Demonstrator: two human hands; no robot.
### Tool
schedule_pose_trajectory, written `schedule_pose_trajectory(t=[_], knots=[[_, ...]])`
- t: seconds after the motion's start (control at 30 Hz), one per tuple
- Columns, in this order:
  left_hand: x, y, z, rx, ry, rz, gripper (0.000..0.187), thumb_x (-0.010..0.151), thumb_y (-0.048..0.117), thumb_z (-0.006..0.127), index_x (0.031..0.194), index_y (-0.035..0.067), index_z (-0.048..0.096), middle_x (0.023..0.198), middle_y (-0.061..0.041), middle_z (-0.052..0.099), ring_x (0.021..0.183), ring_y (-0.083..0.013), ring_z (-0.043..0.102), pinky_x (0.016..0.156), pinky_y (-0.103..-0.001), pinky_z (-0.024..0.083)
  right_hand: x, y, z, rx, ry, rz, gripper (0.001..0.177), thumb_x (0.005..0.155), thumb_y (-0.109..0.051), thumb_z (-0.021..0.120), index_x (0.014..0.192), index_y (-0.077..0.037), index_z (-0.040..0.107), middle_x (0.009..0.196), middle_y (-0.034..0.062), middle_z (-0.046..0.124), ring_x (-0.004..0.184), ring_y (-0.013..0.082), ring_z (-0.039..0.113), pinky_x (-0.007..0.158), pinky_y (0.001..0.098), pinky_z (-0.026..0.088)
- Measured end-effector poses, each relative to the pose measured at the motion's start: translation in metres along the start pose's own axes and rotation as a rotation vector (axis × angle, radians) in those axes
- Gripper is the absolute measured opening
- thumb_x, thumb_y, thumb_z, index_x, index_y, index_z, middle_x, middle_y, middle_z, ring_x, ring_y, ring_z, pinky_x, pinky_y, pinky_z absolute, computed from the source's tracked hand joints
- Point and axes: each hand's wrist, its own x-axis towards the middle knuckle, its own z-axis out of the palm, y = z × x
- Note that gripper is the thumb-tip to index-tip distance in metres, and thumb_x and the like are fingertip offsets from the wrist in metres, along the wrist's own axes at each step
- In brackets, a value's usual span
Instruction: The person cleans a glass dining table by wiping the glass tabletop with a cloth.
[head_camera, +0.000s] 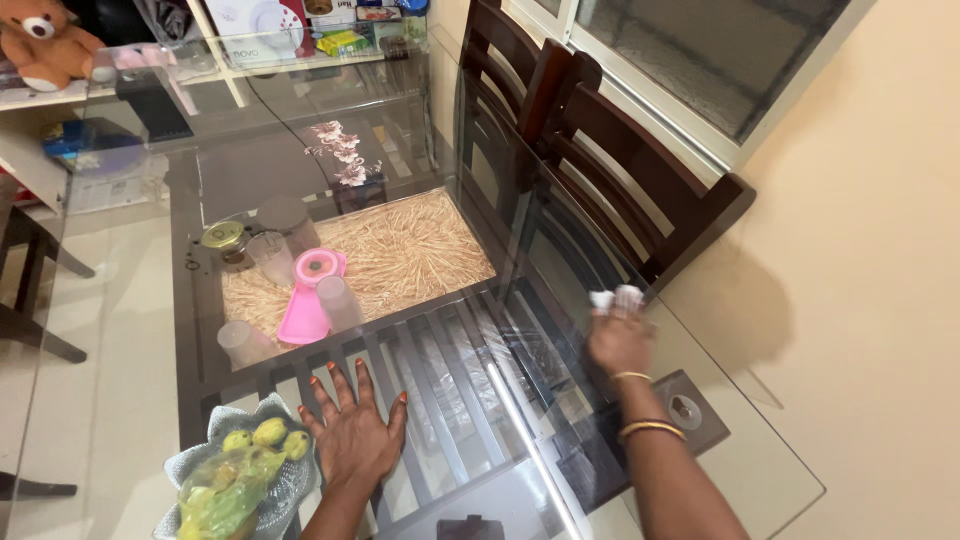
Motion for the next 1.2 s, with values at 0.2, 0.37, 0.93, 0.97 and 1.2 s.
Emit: schedule_pose_trajectory(t=[0.2,0.37,0.93,0.97,1.2], knots=[[0.004,-0.001,0.006,0.005,0.053,0.016,0.085,0.097,0.064,0.034,0.163,0.015,0.012,0.169,-0.020,0.002,0.154,-0.0454,0.001,0.119,-0.064,0.003,-0.083,-0.167,-0.025,0.029,-0.268,-0.526,0.062,0.105,-0.036,0.035,0.161,-0.010,0.032,0.167,0.0089,0.030,0.153,0.0274,0.028,0.123,0.0607,0.014],[0.011,-0.003,0.012,-0.046,0.064,0.015,0.082,0.096,0.062,0.035,0.162,0.017,0.014,0.169,-0.018,0.002,0.154,-0.0441,0.000,0.119,-0.063,0.001,-0.149,-0.219,-0.065,0.136,-0.508,-0.675,0.057,0.104,-0.037,0.034,0.159,-0.020,0.030,0.168,0.0017,0.023,0.156,0.0255,0.018,0.124,0.0608,0.001],[0.033,-0.011,0.021,-0.084,0.028,0.034,0.090,0.093,0.066,0.043,0.163,0.018,0.014,0.171,-0.016,0.003,0.156,-0.0415,-0.002,0.122,-0.061,0.000,-0.079,0.121,-0.058,-0.149,-0.192,-0.023,0.059,0.102,-0.047,0.030,0.160,-0.033,0.028,0.169,-0.0041,0.024,0.156,0.0249,0.023,0.120,0.0708,0.012],[0.036,-0.013,0.021,-0.108,0.017,0.048,0.091,0.092,0.065,0.047,0.164,0.018,0.015,0.171,-0.015,0.003,0.157,-0.0384,-0.002,0.123,-0.060,0.000,-0.086,0.134,-0.062,-0.129,-0.166,0.047,0.059,0.102,-0.046,0.030,0.159,-0.032,0.030,0.170,-0.0043,0.021,0.156,0.0253,0.022,0.119,0.0706,0.013],[0.010,-0.031,0.027,-0.086,0.038,0.199,0.086,0.096,0.061,0.044,0.163,0.016,0.015,0.172,-0.013,0.003,0.158,-0.0313,0.002,0.124,-0.057,0.004,-0.129,0.119,-0.055,-0.113,-0.107,0.114,0.061,0.102,-0.045,0.033,0.159,-0.024,0.031,0.171,-0.0004,0.017,0.156,0.0268,0.018,0.120,0.0652,0.016]])
